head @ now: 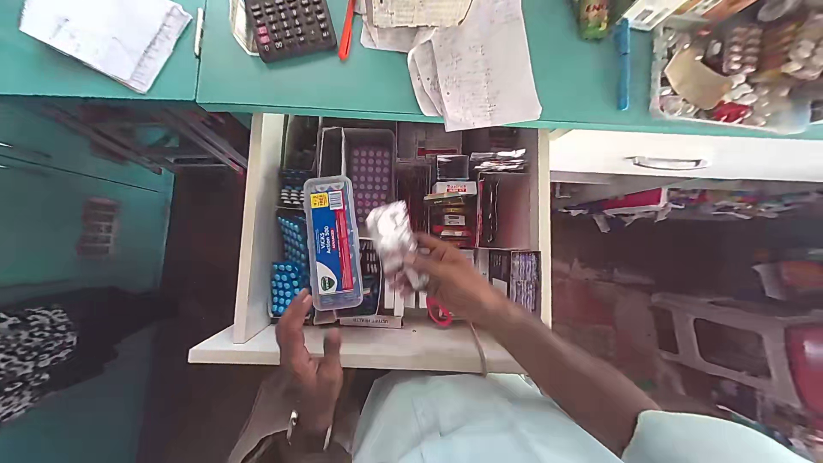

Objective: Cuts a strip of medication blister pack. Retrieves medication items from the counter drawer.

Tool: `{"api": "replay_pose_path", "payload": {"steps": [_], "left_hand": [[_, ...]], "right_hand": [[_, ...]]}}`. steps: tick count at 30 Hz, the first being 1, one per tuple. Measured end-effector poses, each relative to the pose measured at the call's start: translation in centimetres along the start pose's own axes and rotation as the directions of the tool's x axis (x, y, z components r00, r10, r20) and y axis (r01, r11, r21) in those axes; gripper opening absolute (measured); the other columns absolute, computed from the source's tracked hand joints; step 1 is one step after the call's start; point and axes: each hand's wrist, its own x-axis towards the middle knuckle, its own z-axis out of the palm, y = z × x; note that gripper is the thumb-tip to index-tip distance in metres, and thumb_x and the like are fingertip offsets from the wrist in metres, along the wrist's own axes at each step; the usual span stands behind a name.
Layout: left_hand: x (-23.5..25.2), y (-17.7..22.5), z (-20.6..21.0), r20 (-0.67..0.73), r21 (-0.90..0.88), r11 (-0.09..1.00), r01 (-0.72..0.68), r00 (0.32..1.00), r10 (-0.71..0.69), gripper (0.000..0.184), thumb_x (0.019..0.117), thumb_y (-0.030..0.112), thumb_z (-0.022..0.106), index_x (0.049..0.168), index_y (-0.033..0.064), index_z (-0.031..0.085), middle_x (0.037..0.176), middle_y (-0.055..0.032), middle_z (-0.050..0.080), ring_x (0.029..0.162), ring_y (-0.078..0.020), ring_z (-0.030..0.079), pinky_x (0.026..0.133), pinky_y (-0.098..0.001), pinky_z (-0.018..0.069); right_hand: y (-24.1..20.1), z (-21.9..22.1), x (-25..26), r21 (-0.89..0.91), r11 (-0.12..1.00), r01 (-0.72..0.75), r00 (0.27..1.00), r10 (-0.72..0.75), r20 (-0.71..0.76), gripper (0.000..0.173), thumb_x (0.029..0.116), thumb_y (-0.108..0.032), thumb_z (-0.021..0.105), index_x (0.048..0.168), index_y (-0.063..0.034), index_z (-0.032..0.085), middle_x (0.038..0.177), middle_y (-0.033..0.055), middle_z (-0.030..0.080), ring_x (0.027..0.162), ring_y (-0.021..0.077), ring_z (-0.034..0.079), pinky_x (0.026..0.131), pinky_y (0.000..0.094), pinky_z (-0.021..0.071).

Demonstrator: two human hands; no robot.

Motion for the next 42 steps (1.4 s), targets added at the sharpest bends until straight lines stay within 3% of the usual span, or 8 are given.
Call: {"api": "replay_pose_path", "payload": {"steps": [10,17,22,26,29,37,39,42], "left_hand": [[-0.5,-1.5,0.9,-0.05,0.479,0.878,0.019,0.999,0.006,0.049,0.1022,0.042,0.05,0.119,0.001,0.073,0.13,-0.0206,0.066,0.121,-0.0376,0.061,0.105,-0.0514,0.0466],[-0.6,-2.3,1.6,-0.126,0.48,0.876,-0.033,0.986,0.106,0.049,0.1047,0.046,0.044,0.112,0.0079,0.075,0.129,-0.0194,0.065,0.129,-0.034,0.055,0.112,-0.0468,0.0407],[3.2,-2.2,3.4,-0.13,0.479,0.876,-0.06,0.982,0.139,0.046,0.1019,0.042,0.047,0.109,0.0091,0.078,0.127,-0.016,0.068,0.123,-0.0358,0.06,0.107,-0.0503,0.0454],[7.8,-2.2,5.5,-0.122,0.424,0.895,-0.138,0.971,0.207,0.041,0.101,0.041,0.048,0.109,0.0129,0.078,0.125,-0.012,0.07,0.121,-0.0332,0.062,0.105,-0.0511,0.0474],[11.5,-2.2,6.6,-0.095,0.348,0.921,-0.175,0.971,0.221,0.04,0.1009,0.039,0.048,0.11,0.0154,0.078,0.126,-0.0084,0.07,0.121,-0.0302,0.063,0.103,-0.0507,0.0487],[16.0,-2.5,5.9,-0.125,-0.112,0.912,-0.395,0.916,0.382,0.039,0.107,0.037,0.044,0.113,0.0127,0.073,0.131,-0.0108,0.064,0.13,-0.0237,0.054,0.112,-0.0427,0.0431],[15.7,-3.2,4.6,-0.123,-0.095,0.902,-0.421,0.904,0.409,0.036,0.1073,0.038,0.045,0.112,0.0149,0.073,0.125,-0.0064,0.066,0.124,-0.018,0.057,0.106,-0.0364,0.0473],[16.0,-3.7,3.0,-0.172,-0.122,0.908,-0.402,0.909,0.38,0.028,0.1063,0.031,0.051,0.112,0.014,0.072,0.123,-0.0041,0.066,0.122,-0.0152,0.058,0.105,-0.0344,0.0494]], "right_hand": [[-7.7,-2.9,11.8,0.549,0.744,0.38,0.865,-0.076,-0.496,0.035,0.112,-0.034,0.031,0.13,-0.0076,0.045,0.114,0.0134,0.063,0.1,0.0258,0.069,0.089,0.0392,0.0591],[-1.3,0.6,-1.0,-0.129,0.976,0.174,0.983,-0.166,0.074,0.027,0.1027,-0.02,0.053,0.116,-0.0031,0.068,0.097,0.008,0.075,0.084,0.0167,0.072,0.078,0.0343,0.0615],[2.3,-2.8,-7.2,-0.896,0.315,0.314,0.946,-0.019,0.325,0.03,0.103,-0.024,0.061,0.125,-0.0049,0.071,0.118,0.0155,0.073,0.111,0.0303,0.069,0.1,0.0532,0.0526],[4.5,-6.6,-6.7,-0.964,0.117,0.239,0.941,-0.271,0.201,0.028,0.0972,-0.022,0.07,0.119,-0.0054,0.074,0.116,0.0165,0.073,0.111,0.034,0.069,0.098,0.0544,0.0539],[4.2,-8.3,-4.4,-0.957,-0.103,0.271,0.831,-0.476,0.287,0.024,0.0922,-0.019,0.071,0.114,-0.0092,0.077,0.112,0.0126,0.076,0.107,0.0307,0.072,0.096,0.0495,0.0564],[-0.1,-10.0,2.7,-0.906,-0.317,0.28,0.576,-0.699,0.423,0.023,0.0925,-0.04,0.07,0.097,-0.02,0.079,0.108,0.0026,0.074,0.107,0.0218,0.067,0.097,0.0423,0.051],[0.7,-7.8,3.7,-0.929,-0.246,0.276,0.619,-0.694,0.367,0.034,0.0954,-0.049,0.065,0.087,-0.02,0.078,0.088,-0.0011,0.076,0.088,0.0155,0.07,0.086,0.0397,0.0547],[1.2,-4.0,5.9,-0.958,0.283,-0.033,0.892,-0.424,-0.157,0.041,0.0964,-0.05,0.063,0.093,-0.0133,0.08,0.084,0.0067,0.076,0.08,0.0235,0.073,0.078,0.0544,0.0581]]}}
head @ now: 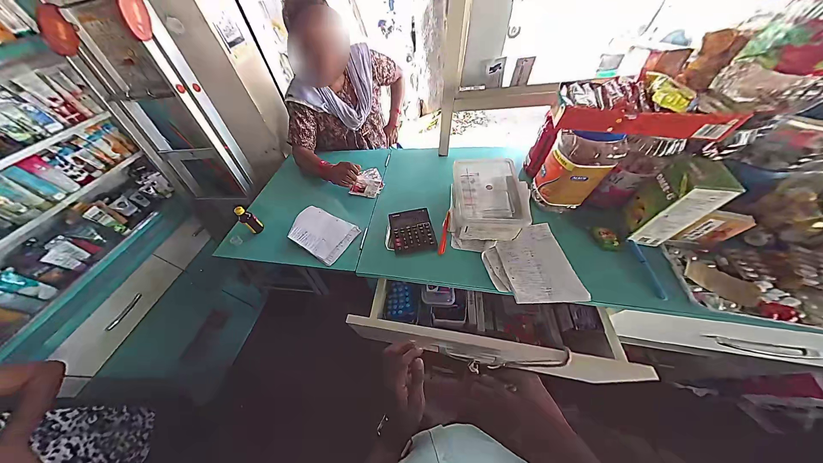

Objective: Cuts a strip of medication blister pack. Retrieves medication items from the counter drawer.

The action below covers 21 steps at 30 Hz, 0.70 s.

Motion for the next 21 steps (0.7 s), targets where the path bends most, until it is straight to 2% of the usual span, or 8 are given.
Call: {"api": "replay_pose_path", "payload": {"steps": [2,6,10,12,15,17,19,21], "left_hand": [[1.3,0.1,-0.6,-0.056,0.008,1.0,-0.007,0.998,0.007,0.021,0.105,0.028,0.055,0.113,0.0167,0.07,0.124,-0.0001,0.065,0.123,-0.0125,0.058,0.105,-0.0314,0.0493],[4.1,0.1,-1.5,-0.154,-0.022,1.0,-0.004,0.988,0.001,0.018,0.1039,0.026,0.057,0.116,0.02,0.069,0.125,0.0032,0.064,0.123,-0.0108,0.058,0.102,-0.027,0.0509],[7.9,-0.1,-2.4,-0.269,-0.05,0.998,0.029,0.962,-0.042,0.016,0.103,0.023,0.059,0.115,0.0217,0.07,0.127,0.0071,0.065,0.121,-0.0087,0.06,0.1,-0.0268,0.0534],[11.0,0.6,-3.6,-0.314,-0.054,0.998,0.031,0.948,-0.047,0.018,0.1029,0.022,0.059,0.117,0.0244,0.07,0.126,0.0081,0.066,0.119,-0.0108,0.062,0.099,-0.0304,0.0547],[17.2,2.7,-7.0,-0.322,0.037,0.996,-0.079,0.943,0.087,0.024,0.1044,0.024,0.055,0.125,0.0315,0.065,0.122,0.0104,0.068,0.115,-0.013,0.065,0.097,-0.0348,0.0559],[21.6,4.8,-9.9,-0.276,0.12,0.971,-0.207,0.932,0.233,0.026,0.1055,0.031,0.052,0.129,0.0331,0.061,0.122,0.0108,0.068,0.114,-0.013,0.066,0.096,-0.0369,0.0562],[25.3,7.3,-12.6,-0.212,0.159,0.945,-0.287,0.924,0.317,0.031,0.1025,0.038,0.055,0.124,0.0178,0.062,0.112,0.0009,0.07,0.104,-0.0161,0.068,0.09,-0.0375,0.0567],[26.4,9.4,-17.4,0.189,0.293,0.922,-0.252,0.961,0.203,0.039,0.1033,0.033,0.048,0.111,-0.0033,0.058,0.09,-0.0045,0.066,0.085,-0.0076,0.065,0.076,-0.023,0.0521]], "right_hand": [[-0.1,0.8,3.0,0.04,0.979,-0.198,0.979,0.2,-0.044,0.031,0.0967,-0.04,0.065,0.106,-0.0128,0.078,0.095,0.0112,0.076,0.091,0.0303,0.072,0.086,0.06,0.0551],[0.7,0.9,7.8,-0.019,0.977,-0.215,0.957,0.207,-0.203,0.03,0.0928,-0.037,0.072,0.107,-0.011,0.078,0.103,0.0131,0.076,0.1,0.0322,0.072,0.093,0.0592,0.0537],[-0.7,-1.5,10.4,-0.152,0.966,-0.211,0.977,0.214,0.001,0.041,0.0968,-0.039,0.067,0.124,-0.009,0.072,0.119,0.0176,0.072,0.113,0.0369,0.067,0.1,0.0613,0.0499],[-3.4,-3.5,11.2,-0.242,0.956,-0.166,0.969,0.203,0.139,0.039,0.0976,-0.041,0.064,0.118,-0.01,0.073,0.116,0.0171,0.071,0.11,0.0373,0.067,0.095,0.0636,0.0503],[-6.5,-4.5,12.5,-0.021,0.993,0.115,0.992,-0.114,0.057,0.031,0.098,-0.038,0.065,0.11,-0.0128,0.078,0.1,0.0045,0.077,0.091,0.0172,0.073,0.084,0.042,0.0605],[-8.0,-4.6,14.6,0.126,0.934,0.334,0.943,-0.331,-0.045,0.025,0.0988,-0.031,0.065,0.107,-0.0105,0.077,0.098,0.0023,0.076,0.085,0.0087,0.072,0.078,0.0284,0.0616],[-9.6,-4.8,17.1,0.136,0.886,0.443,0.896,-0.431,-0.107,0.021,0.099,-0.02,0.063,0.108,-0.006,0.076,0.103,0.0066,0.075,0.089,0.0113,0.071,0.079,0.0286,0.0605],[-10.8,-4.8,19.3,0.056,0.874,0.483,0.869,-0.47,-0.152,0.02,0.0995,-0.011,0.058,0.107,-0.0039,0.075,0.118,0.0103,0.073,0.106,0.0185,0.07,0.091,0.0346,0.0586]]}}
